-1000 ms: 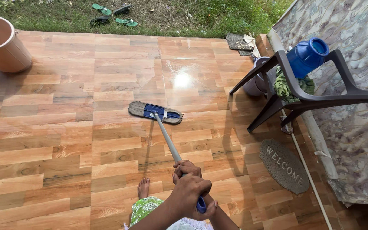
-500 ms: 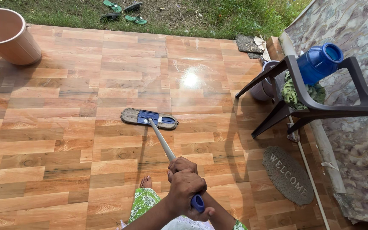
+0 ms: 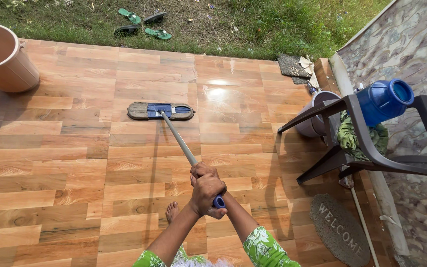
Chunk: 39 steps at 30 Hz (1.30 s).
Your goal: The person mops a wood-patterned floor using a flat mop, moving from an indoor hallway to an outdoor patio while navigating around chairs, water jugs, and a bucket.
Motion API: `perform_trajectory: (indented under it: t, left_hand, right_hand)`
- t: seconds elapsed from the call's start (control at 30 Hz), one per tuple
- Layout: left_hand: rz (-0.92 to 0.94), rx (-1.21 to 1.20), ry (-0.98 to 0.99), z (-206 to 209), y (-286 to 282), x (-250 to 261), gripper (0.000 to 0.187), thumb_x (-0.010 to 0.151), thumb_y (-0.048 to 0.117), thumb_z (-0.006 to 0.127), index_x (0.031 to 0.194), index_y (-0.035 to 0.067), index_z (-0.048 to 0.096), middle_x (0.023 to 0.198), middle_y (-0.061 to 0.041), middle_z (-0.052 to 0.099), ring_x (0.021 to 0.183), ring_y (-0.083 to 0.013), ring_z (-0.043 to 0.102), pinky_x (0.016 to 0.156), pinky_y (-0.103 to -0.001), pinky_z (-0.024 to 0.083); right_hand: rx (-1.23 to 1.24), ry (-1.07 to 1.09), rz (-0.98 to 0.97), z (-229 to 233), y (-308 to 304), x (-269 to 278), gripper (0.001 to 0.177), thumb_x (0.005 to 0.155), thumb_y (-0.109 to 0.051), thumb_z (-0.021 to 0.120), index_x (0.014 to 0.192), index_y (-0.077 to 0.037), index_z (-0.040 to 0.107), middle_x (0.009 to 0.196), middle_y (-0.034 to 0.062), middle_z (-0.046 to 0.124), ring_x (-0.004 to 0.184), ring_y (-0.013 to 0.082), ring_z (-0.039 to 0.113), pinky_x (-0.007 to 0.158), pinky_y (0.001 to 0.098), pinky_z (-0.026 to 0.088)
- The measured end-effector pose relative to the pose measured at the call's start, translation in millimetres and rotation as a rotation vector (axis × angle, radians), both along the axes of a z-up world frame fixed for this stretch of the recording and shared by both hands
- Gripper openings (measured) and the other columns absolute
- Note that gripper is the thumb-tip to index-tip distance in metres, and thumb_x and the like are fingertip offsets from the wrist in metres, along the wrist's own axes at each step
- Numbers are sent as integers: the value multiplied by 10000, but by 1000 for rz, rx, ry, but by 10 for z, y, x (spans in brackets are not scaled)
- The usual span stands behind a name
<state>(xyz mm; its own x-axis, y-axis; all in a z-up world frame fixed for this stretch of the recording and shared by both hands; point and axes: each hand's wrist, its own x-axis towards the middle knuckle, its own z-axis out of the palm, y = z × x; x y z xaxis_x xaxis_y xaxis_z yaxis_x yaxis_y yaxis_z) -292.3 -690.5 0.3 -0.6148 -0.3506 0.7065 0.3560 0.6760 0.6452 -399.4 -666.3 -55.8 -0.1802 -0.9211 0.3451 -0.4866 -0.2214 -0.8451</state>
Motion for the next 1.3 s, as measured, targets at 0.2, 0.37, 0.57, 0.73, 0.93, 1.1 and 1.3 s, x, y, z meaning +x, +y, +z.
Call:
perform_trajectory:
  t: [0.2,0.37,0.57,0.73,0.93,1.1,1.3]
  left_hand:
    - [232,-85,-100,-173,-1372,-264,734,871,751,480,904,34,633,917,-151,583,921,-358,585,885,-485,444]
    - [357,-134,-181,118,-1810,-194,524,810,562,598,936,58,669,1053,-142,604,1051,-340,578,915,-517,401]
    - [80,-37,-145,544,-1527,86,245,851,277,702,765,69,604,787,-93,596,827,-298,604,844,-427,470]
    - [-20,112,-10,884,-1349,182,264,831,233,685,674,64,555,651,-82,549,642,-290,575,666,-416,431]
    - [-74,5,108,499,-1493,38,301,852,262,687,674,86,521,635,-43,494,624,-236,561,638,-397,421]
    - [-63,42,112,339,-1950,-184,250,790,254,709,692,101,536,653,-36,495,646,-249,565,653,-401,424]
    - [135,108,-10,163,-3099,-749,252,628,260,628,740,77,495,750,-108,482,784,-330,549,819,-454,489]
  right_hand:
    - [65,257,66,-377,-1385,-538,111,805,-123,710,895,-83,658,994,8,686,1111,247,621,938,387,495]
    - [435,369,-55,-32,-1962,-614,133,823,-215,683,933,-152,722,1036,-60,715,1130,218,538,965,452,381]
    - [385,245,-194,693,-1555,-49,157,793,-211,730,914,-151,651,794,-48,675,900,177,604,895,421,413]
    - [185,110,-112,1324,-1383,152,216,691,-118,817,766,-93,616,910,7,706,1010,221,584,945,414,406]
    - [-17,26,107,848,-1647,2,342,710,-155,873,657,-114,538,802,27,643,981,202,681,947,423,470]
    - [-79,244,133,134,-2196,-460,308,733,-113,807,611,-150,527,715,-7,629,825,177,689,998,438,459]
    - [93,310,149,-195,-3413,-1139,246,679,-103,799,682,-91,554,811,22,620,894,217,642,787,407,436]
